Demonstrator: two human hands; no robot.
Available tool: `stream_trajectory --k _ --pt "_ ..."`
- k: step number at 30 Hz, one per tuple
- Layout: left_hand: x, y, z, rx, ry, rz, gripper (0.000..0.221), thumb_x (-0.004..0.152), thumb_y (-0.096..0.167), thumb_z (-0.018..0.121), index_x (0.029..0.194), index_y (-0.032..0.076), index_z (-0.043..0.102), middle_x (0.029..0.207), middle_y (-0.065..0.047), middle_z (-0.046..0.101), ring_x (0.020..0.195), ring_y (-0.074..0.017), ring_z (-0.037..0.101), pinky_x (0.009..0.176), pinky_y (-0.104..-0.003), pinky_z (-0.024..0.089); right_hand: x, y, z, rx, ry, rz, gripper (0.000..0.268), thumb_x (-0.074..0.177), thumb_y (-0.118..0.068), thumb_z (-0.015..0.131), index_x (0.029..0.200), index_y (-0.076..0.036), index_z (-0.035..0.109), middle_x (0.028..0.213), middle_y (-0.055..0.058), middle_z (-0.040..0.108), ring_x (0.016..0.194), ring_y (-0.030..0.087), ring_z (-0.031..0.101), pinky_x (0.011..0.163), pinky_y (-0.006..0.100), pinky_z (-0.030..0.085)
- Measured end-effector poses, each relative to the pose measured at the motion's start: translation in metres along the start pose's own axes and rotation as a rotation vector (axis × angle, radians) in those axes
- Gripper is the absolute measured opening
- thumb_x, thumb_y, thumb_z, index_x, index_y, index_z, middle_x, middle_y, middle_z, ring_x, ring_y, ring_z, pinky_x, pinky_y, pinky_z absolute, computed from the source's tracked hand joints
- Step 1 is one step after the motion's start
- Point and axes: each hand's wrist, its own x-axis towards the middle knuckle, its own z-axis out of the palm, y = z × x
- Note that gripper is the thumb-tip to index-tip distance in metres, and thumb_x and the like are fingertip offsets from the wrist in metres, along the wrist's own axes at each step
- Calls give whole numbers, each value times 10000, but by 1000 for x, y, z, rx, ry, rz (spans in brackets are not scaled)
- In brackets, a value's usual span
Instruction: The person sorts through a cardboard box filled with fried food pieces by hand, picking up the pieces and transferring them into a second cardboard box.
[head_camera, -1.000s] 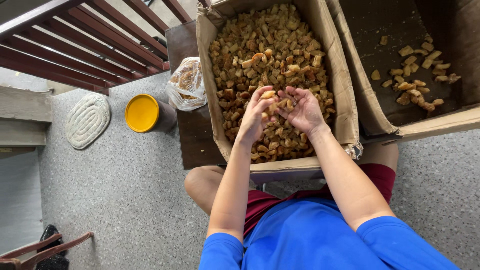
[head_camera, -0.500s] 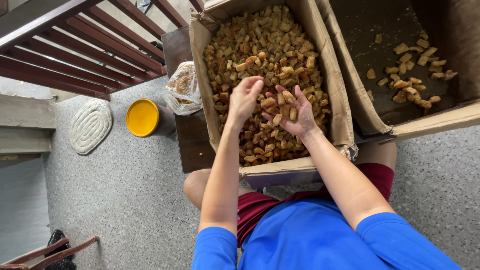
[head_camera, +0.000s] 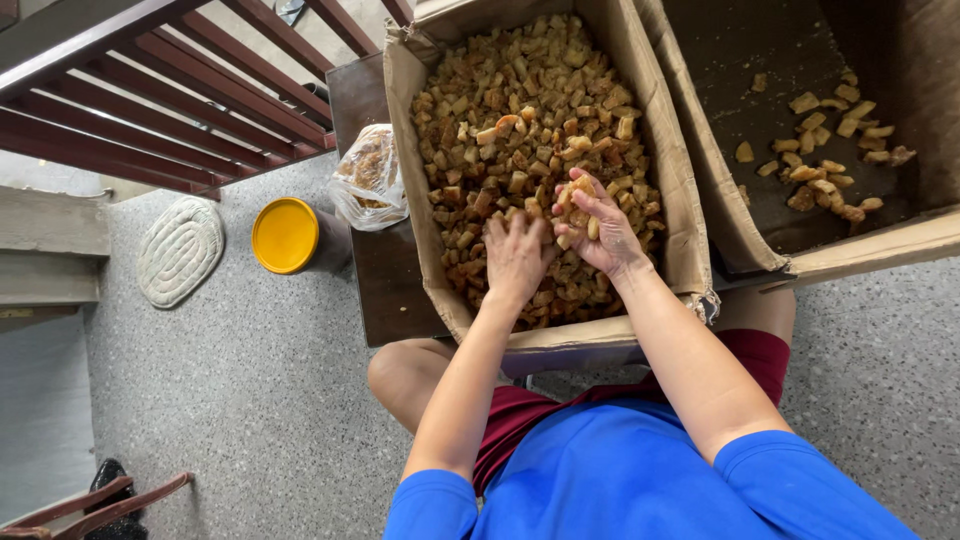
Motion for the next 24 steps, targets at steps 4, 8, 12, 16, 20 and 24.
stream_trajectory --k 4,8,12,16,20,24 --pt "-24 -13 7 -366 -23 -160 380 999 261 611 1358 134 610 1354 -193 570 1109 -332 620 933 -445 552 -6 -6 29 11 38 -7 569 1047 -543 557 1451 -143 570 1343 123 635 1203 306 643 991 541 575" --pt "-17 -35 -20 -742 -76 -299 366 1036 377 575 1231 89 690 1100 -119 751 991 -218 694 883 -399 569 -10 -10 45 40 39 67 730 972 -714 386 1453 -193 558 1327 168 637 1246 356 638 1056 664 515" --pt "12 -23 -63 -918 -150 -251 613 988 599 516 1248 74 696 934 -98 773 898 -170 758 762 -382 567 -9 -8 44 41 94 73 720 977 -731 382 1420 -188 547 1335 148 639 1278 369 612 1072 725 465" --pt "43 8 -80 -1041 -285 -39 745 979 668 439 1336 38 617 984 -97 743 906 -216 761 744 -379 670 -7 -5 38 -5 164 85 753 973 -742 382 1431 -172 563 1369 143 630 1314 347 591 1113 678 462" --pt "51 16 -77 -1171 -281 -112 529 1002 450 498 1368 79 588 1093 -108 724 982 -189 752 698 -378 689 -7 -4 31 -69 167 91 745 974 -748 364 1412 -179 562 1402 124 617 1336 286 586 1111 640 471" --pt "50 8 -71 -1043 -66 -141 396 993 193 600 1379 113 630 1229 -138 701 1031 -213 738 790 -356 666 -6 -4 28 -7 108 80 727 986 -746 370 1436 -205 553 1431 101 596 1336 285 586 1141 649 461"
